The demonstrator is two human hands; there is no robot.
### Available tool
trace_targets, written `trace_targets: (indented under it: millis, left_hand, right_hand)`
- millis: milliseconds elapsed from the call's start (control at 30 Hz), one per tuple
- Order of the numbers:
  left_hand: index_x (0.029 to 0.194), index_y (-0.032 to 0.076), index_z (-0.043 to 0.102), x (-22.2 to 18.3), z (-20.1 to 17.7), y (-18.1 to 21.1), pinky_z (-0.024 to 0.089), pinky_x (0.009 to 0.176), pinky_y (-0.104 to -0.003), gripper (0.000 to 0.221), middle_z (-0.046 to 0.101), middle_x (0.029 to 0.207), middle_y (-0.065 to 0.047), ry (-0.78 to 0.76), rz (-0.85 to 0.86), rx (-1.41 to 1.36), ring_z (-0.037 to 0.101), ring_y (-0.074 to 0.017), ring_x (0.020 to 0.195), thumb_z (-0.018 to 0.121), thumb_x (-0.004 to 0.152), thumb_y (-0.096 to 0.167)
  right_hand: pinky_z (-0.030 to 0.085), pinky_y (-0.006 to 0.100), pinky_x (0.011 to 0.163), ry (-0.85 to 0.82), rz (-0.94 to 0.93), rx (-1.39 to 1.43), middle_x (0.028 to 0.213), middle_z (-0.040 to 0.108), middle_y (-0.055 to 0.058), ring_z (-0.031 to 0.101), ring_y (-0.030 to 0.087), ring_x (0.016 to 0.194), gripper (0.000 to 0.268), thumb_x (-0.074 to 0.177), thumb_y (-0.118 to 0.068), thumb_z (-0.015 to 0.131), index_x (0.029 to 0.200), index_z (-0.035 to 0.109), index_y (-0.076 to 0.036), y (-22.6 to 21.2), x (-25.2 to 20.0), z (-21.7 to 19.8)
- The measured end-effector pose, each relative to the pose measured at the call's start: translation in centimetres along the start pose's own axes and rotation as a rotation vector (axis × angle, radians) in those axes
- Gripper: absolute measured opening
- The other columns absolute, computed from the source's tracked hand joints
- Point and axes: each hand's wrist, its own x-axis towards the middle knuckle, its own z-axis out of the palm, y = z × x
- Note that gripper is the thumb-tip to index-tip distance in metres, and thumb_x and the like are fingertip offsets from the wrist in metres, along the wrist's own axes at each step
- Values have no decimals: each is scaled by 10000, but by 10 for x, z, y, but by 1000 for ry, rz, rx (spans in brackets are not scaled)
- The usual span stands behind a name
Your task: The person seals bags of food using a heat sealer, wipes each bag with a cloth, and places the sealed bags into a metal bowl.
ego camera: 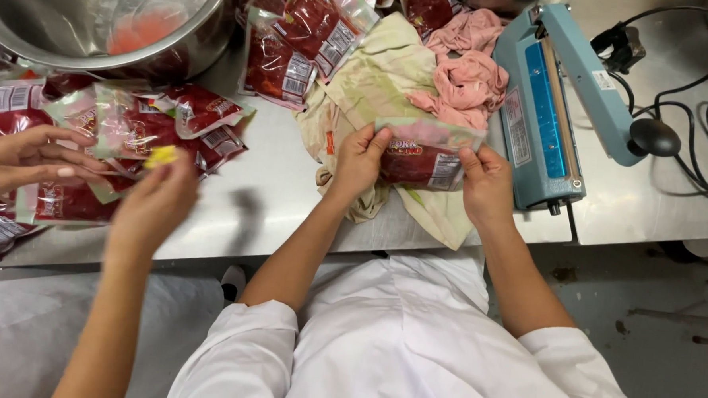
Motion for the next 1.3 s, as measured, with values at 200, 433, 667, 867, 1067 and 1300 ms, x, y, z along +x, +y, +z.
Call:
trace_targets:
  millis: [200,433,667,867,1067,1300]
  left_hand:
    - [1106,113,760,-9,20,-9,505,974,-369,202,753,952,-39,91,41,-15,597,-94,980,572,1074,178]
    - [935,119,738,-29,24,21,501,815,-309,190,648,749,-2,128,41,67,543,-94,802,584,1044,139]
    - [892,152,715,-35,18,16,481,800,-257,205,631,738,55,110,34,10,509,-56,794,606,1054,214]
    - [939,144,750,-24,1,19,504,825,-280,207,669,767,52,137,74,7,535,-50,816,609,1064,231]
    - [740,175,339,-23,-7,81,284,621,-260,394,300,704,95,147,127,185,330,-62,681,554,1037,320]
    - [913,126,629,-26,-8,83,394,669,-239,219,490,744,96,122,104,123,454,-63,726,568,1029,301]
  right_hand:
    - [474,218,798,140,-46,79,796,577,-60,498,38,782,115,1059,-64,642,957,694,-78,18,-8,6]
    - [429,201,746,190,-83,74,745,522,-81,455,34,745,254,1060,-40,652,823,619,-124,27,-27,-3]
    - [537,274,873,-75,-30,77,881,662,3,586,65,857,96,1070,-131,633,1033,679,-55,-70,-28,23]
    - [551,248,827,-147,-13,-58,853,673,-3,614,51,829,187,1089,-250,618,1044,690,-83,-78,16,16]
    - [197,535,1196,-340,-289,-1009,1513,413,299,378,454,1421,572,895,-113,640,1461,573,-72,-28,115,16]
    - [494,460,772,-13,-555,-1042,941,723,187,637,358,868,192,936,-7,588,997,768,-31,74,182,-10]
